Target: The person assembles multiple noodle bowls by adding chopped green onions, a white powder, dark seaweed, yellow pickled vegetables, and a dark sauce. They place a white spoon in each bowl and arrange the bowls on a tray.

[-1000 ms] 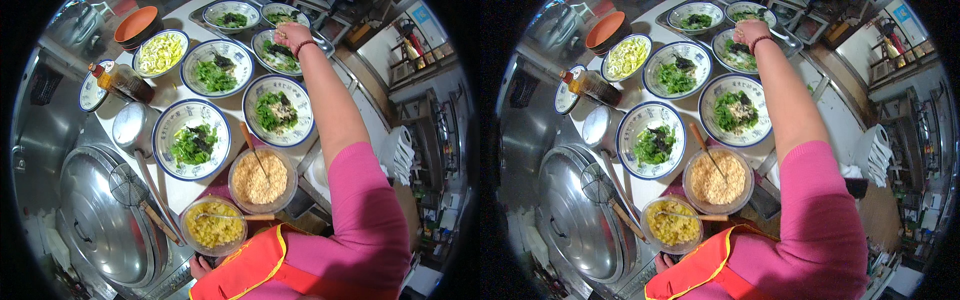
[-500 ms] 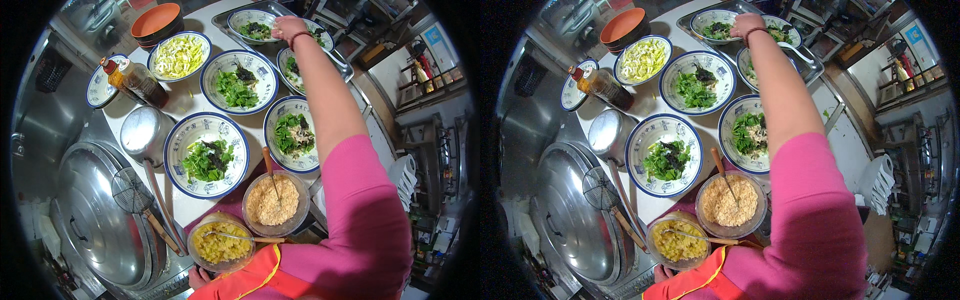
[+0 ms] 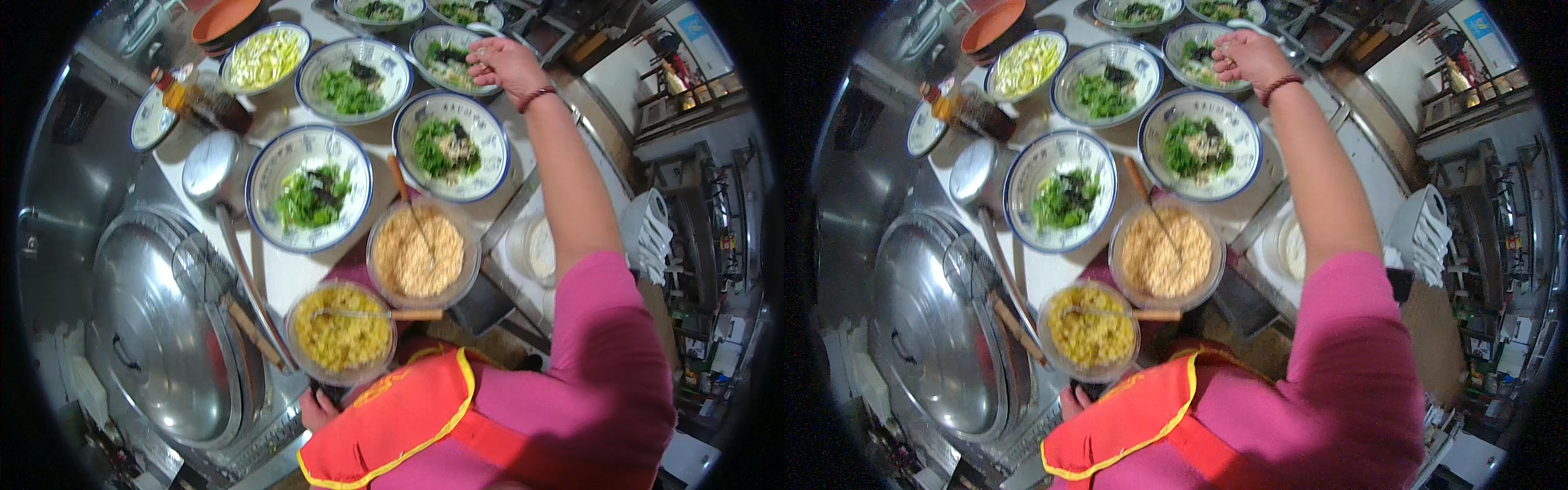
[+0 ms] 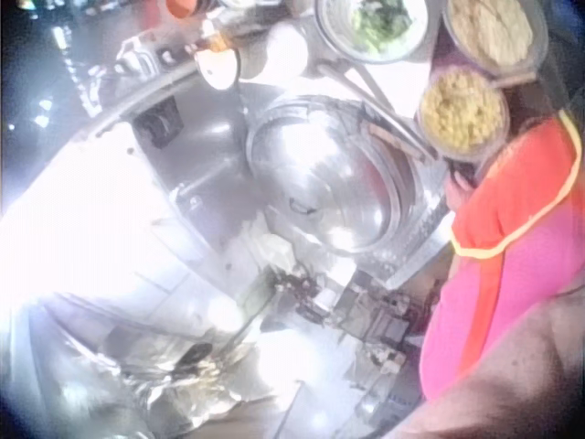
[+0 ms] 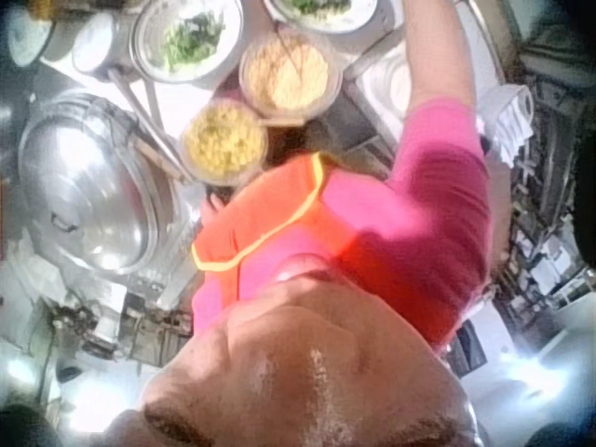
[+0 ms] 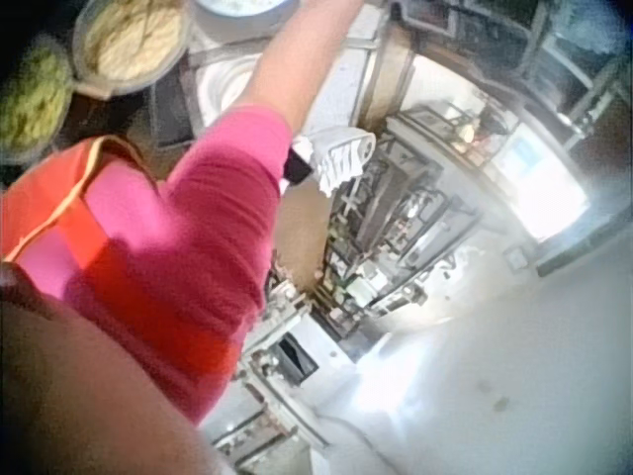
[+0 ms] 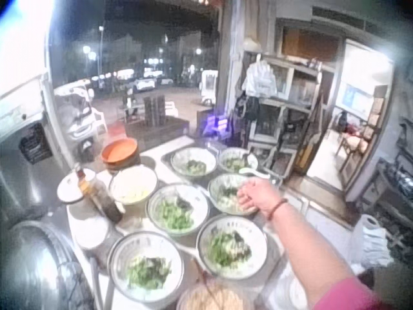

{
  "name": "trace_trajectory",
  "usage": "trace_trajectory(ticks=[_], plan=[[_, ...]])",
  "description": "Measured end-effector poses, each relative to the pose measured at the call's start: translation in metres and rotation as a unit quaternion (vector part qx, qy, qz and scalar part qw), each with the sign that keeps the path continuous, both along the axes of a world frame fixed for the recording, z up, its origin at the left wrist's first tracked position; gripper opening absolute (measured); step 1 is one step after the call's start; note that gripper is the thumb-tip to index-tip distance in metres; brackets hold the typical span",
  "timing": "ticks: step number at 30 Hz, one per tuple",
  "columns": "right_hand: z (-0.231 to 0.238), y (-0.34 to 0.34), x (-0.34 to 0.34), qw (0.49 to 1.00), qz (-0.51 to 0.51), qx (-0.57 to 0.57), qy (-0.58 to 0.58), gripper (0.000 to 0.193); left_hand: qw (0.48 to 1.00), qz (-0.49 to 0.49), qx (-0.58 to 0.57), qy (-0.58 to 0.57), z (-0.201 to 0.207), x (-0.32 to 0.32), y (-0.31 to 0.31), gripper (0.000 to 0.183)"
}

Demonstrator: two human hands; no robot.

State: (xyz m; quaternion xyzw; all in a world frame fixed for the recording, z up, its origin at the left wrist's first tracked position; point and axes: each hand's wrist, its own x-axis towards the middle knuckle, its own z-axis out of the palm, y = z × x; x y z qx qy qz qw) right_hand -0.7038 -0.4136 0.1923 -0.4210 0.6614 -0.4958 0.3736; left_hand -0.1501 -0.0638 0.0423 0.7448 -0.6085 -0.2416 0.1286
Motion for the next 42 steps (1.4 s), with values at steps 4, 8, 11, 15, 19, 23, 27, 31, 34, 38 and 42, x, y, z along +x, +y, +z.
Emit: trace_trajectory(ticks=[4,8,11,15,19,23,27,31,34,38,42], plan=[[0.015,0.090,0.075,0.978,0.187,0.093,0.032,0.019,0.999,0.016,-0.028,-0.016,-0.013,0.006,0.007,0.027],[-0.023,0.146,0.162,0.872,0.384,-0.029,0.302,0.018,0.999,0.038,-0.029,-0.018,-0.014,0.003,0.009,0.026],[-0.043,0.165,0.181,0.767,0.422,-0.142,0.463,0.010,0.998,0.035,-0.043,-0.030,-0.009,0.001,0.007,0.026],[-0.054,0.168,0.183,0.689,0.467,-0.073,0.549,0.019,0.999,0.028,-0.029,-0.031,-0.007,0.001,0.005,0.026],[-0.059,0.163,0.179,0.769,0.439,-0.027,0.464,0.015,0.999,0.020,-0.028,-0.027,-0.008,0.002,0.004,0.026],[-0.067,0.167,0.176,0.801,0.415,-0.076,0.425,0.008,0.999,0.027,-0.013,-0.044,-0.005,0.002,0.004,0.026],[-0.069,0.169,0.181,0.773,0.432,-0.069,0.459,0.012,0.998,0.028,-0.028,-0.041,-0.004,0.002,0.003,0.024],[-0.041,0.155,0.185,0.896,0.347,0.150,0.235,0.012,0.999,0.040,-0.005,-0.011,-0.002,0.004,0.002,0.023],[-0.010,0.142,0.188,0.947,0.233,0.219,-0.028,0.015,0.999,0.033,0.017,-0.015,-0.001,0.003,0.002,0.025],[0.005,0.103,0.204,0.977,0.174,0.097,-0.073,0.017,0.999,0.040,0.023,-0.022,0.001,0.000,0.001,0.026],[-0.024,0.054,0.243,0.915,0.246,-0.057,0.316,0.019,0.998,0.047,0.024,-0.025,0.002,-0.002,0.001,0.025]])
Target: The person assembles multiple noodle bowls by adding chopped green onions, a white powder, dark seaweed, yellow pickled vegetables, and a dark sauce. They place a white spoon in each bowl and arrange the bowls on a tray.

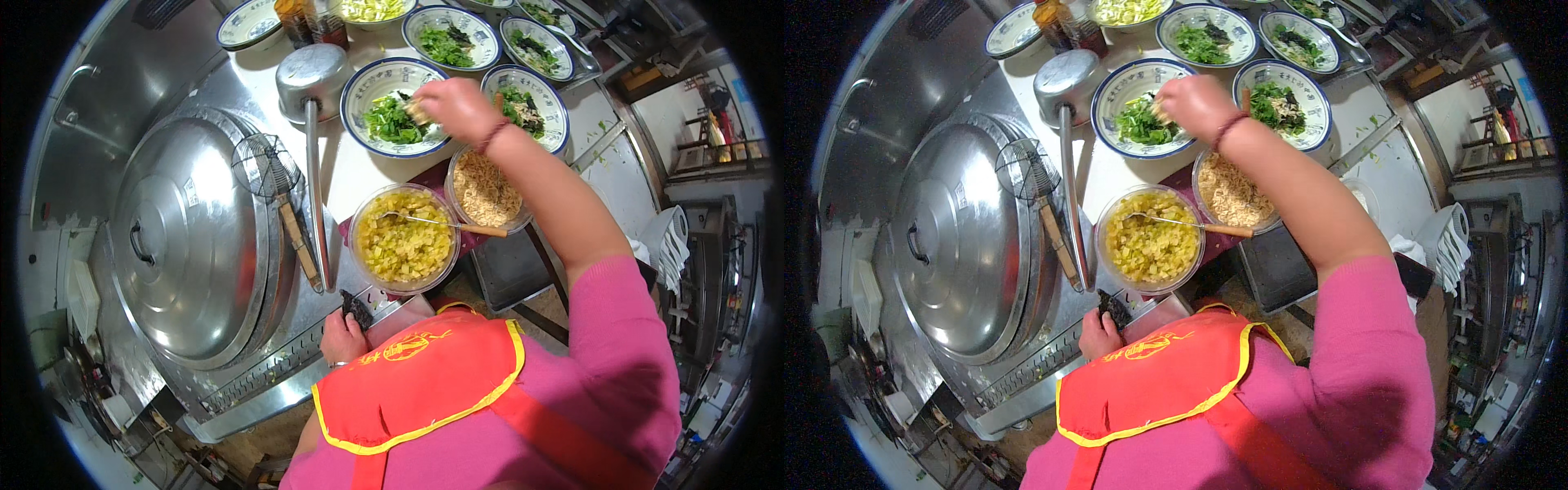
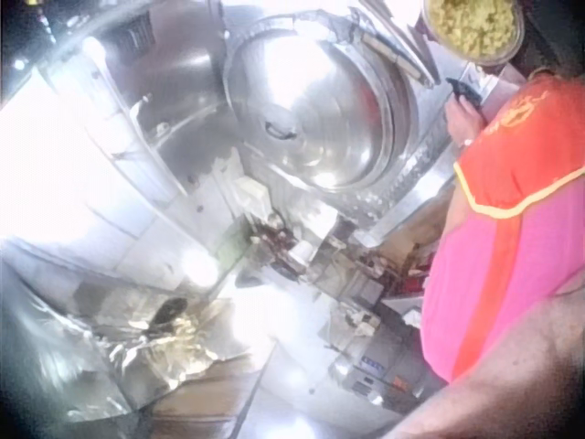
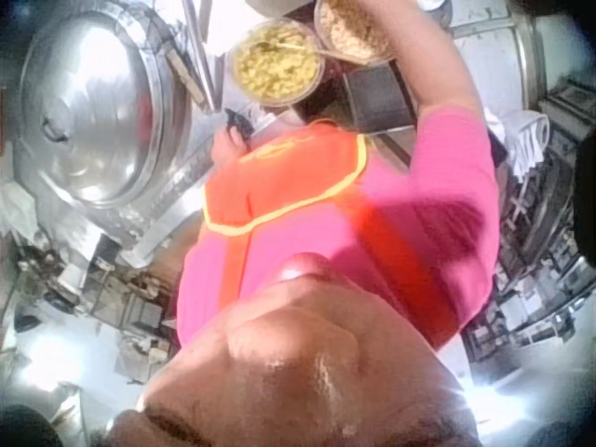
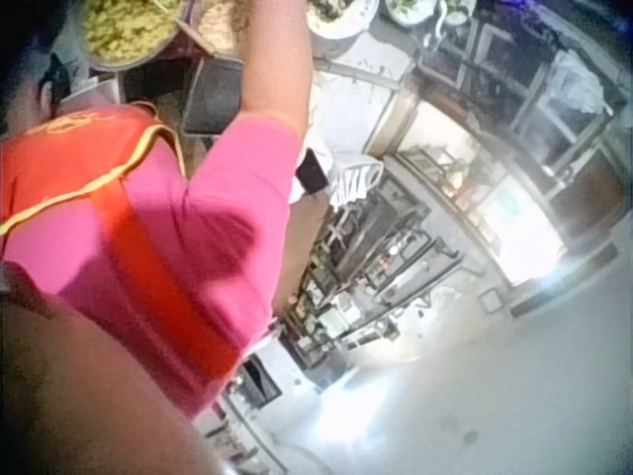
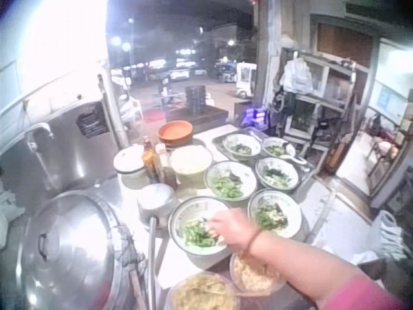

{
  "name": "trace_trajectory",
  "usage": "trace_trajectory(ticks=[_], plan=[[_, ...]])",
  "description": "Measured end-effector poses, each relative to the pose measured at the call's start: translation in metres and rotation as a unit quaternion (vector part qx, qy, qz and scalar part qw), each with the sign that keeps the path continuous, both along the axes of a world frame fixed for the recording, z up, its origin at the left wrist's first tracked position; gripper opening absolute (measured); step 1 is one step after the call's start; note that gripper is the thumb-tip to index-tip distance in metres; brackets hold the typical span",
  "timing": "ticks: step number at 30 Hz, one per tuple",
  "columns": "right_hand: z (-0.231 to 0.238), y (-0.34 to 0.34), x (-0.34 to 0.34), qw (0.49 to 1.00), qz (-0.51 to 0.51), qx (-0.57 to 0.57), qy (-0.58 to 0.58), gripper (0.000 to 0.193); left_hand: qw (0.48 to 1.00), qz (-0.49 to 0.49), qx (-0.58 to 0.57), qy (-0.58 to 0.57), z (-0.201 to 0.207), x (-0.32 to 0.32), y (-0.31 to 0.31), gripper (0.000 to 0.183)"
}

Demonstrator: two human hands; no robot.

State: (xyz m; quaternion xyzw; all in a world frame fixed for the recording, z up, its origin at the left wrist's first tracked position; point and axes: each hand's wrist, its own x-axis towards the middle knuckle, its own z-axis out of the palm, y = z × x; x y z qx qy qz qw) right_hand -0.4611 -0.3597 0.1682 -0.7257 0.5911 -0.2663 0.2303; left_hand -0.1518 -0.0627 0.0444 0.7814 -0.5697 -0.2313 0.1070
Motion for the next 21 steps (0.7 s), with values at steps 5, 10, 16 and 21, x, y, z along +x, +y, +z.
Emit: trace_trajectory(ticks=[5,10,16,21], plan=[[-0.005,-0.033,0.003,0.948,-0.050,0.221,-0.224,0.020,1.000,0.001,-0.022,0.019,-0.003,0.001,0.001,0.025],[0.010,-0.095,-0.051,0.940,-0.174,0.053,-0.288,0.020,1.000,0.004,0.003,0.006,-0.003,0.000,0.000,0.025],[-0.010,-0.135,-0.091,0.967,-0.182,-0.095,0.148,0.018,1.000,0.004,0.005,0.007,0.001,-0.001,-0.003,0.023],[0.040,-0.076,-0.090,0.972,-0.189,0.036,-0.138,0.013,0.999,-0.009,-0.048,0.010,-0.001,-0.001,-0.001,0.021]])
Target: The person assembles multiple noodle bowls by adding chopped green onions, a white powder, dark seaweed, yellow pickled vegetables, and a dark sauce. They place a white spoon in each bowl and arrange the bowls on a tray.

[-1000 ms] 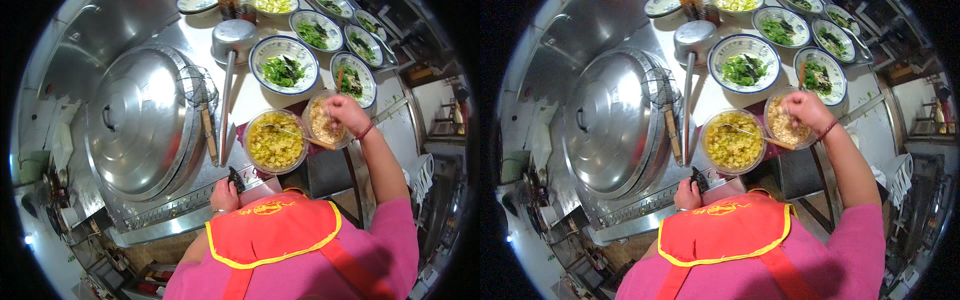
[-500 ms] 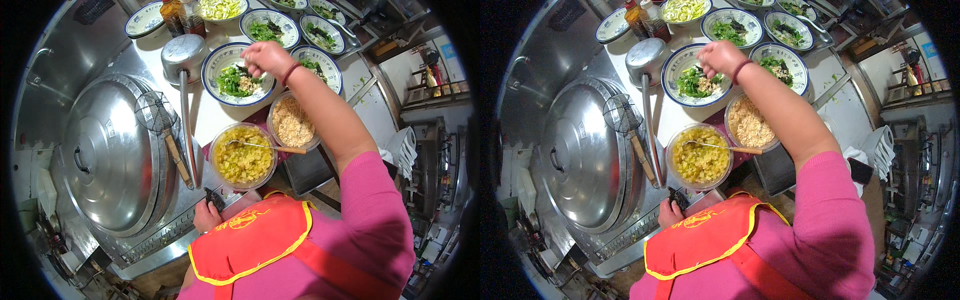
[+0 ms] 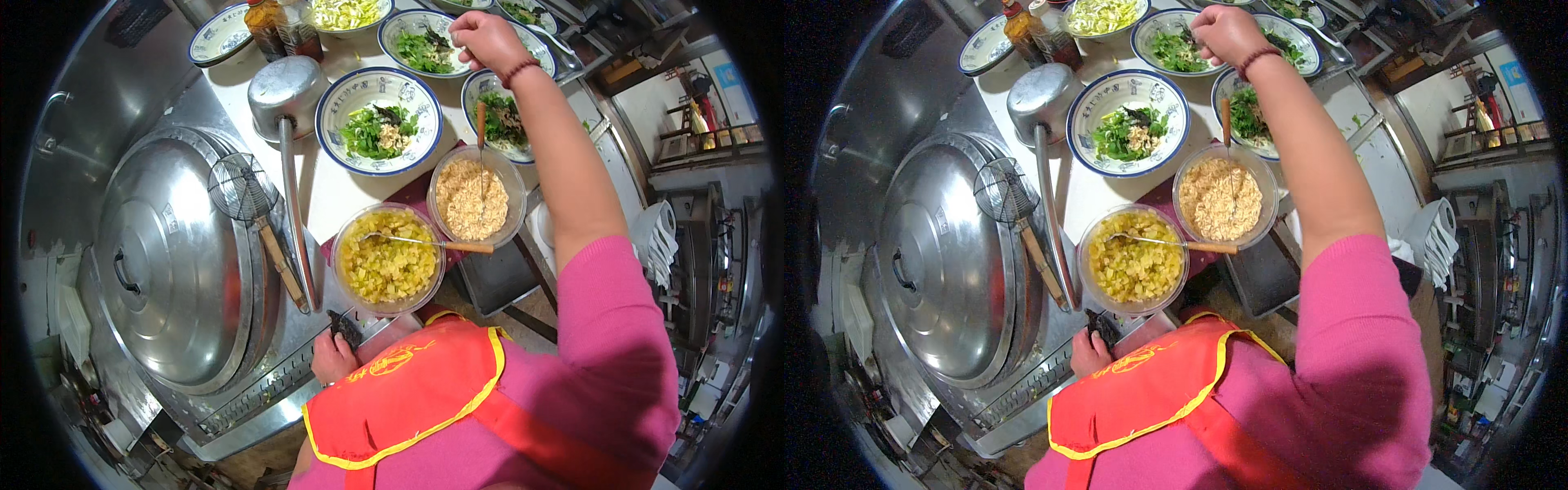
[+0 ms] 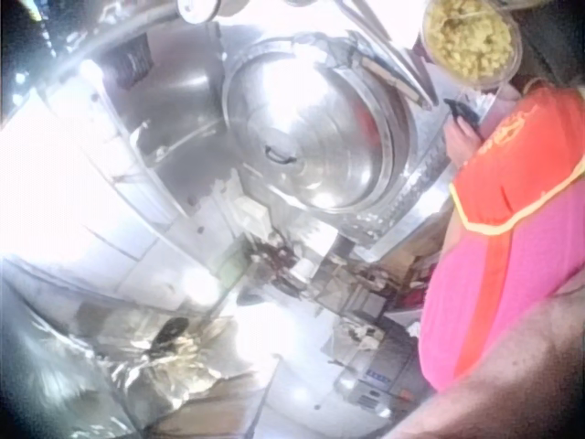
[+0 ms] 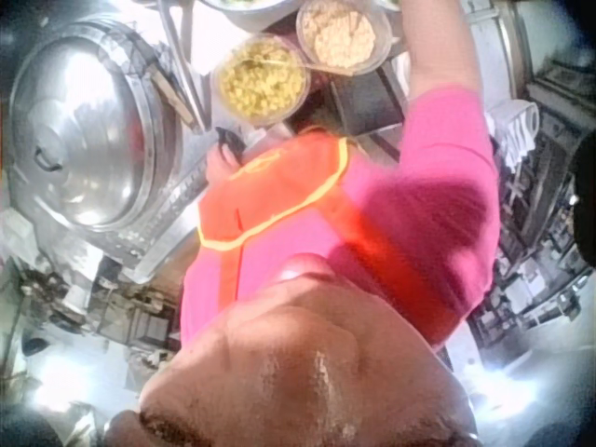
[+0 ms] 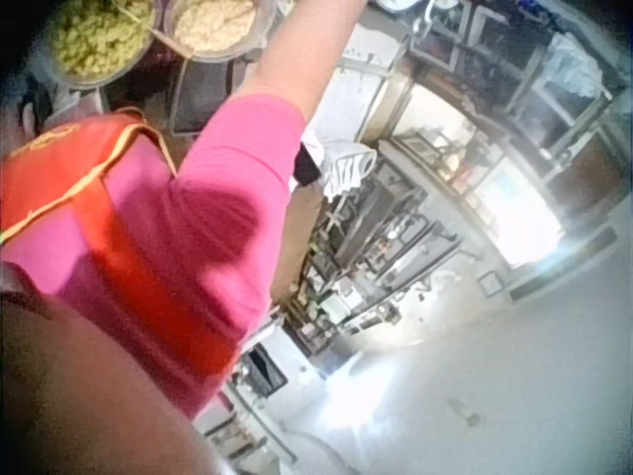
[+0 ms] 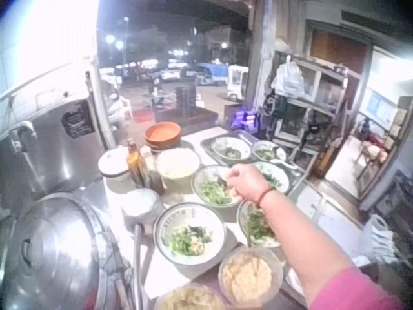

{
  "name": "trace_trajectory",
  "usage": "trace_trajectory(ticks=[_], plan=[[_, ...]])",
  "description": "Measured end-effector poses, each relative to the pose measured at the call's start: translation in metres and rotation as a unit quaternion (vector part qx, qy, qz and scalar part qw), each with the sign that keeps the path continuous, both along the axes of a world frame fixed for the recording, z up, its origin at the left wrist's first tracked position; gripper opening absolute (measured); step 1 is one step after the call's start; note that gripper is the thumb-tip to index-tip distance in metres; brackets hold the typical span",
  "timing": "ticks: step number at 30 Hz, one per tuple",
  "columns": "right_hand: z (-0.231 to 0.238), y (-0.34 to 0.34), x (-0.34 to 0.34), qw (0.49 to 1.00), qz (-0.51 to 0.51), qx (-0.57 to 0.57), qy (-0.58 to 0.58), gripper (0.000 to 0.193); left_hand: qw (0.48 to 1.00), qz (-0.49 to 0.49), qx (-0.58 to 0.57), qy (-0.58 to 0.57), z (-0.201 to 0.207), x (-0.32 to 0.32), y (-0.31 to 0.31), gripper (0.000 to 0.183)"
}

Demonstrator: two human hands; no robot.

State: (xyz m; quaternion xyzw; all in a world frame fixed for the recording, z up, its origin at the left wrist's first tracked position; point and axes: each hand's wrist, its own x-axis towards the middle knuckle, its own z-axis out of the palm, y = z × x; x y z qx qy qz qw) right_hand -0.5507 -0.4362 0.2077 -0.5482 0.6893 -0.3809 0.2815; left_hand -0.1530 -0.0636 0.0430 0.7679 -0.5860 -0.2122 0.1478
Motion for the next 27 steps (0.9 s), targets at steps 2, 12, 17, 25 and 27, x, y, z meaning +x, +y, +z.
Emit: trace_trajectory(ticks=[2,12,17,25,27], plan=[[0.011,0.045,0.006,0.995,0.098,0.022,0.000,0.013,1.000,0.001,0.005,0.000,-0.001,0.001,0.001,0.021],[-0.059,0.181,0.054,0.819,0.384,0.090,0.417,0.015,1.000,0.000,0.015,-0.002,-0.005,0.002,0.004,0.026],[-0.059,0.183,0.037,0.857,0.346,0.109,0.367,0.011,1.000,-0.008,0.024,-0.011,-0.004,0.003,0.004,0.027],[0.002,0.124,0.008,0.978,0.078,0.122,-0.149,0.017,0.999,-0.005,0.038,-0.008,0.000,0.002,0.000,0.027],[0.008,0.080,-0.002,0.990,0.050,-0.021,-0.129,0.019,0.999,-0.002,0.040,-0.003,0.001,0.002,0.000,0.027]])
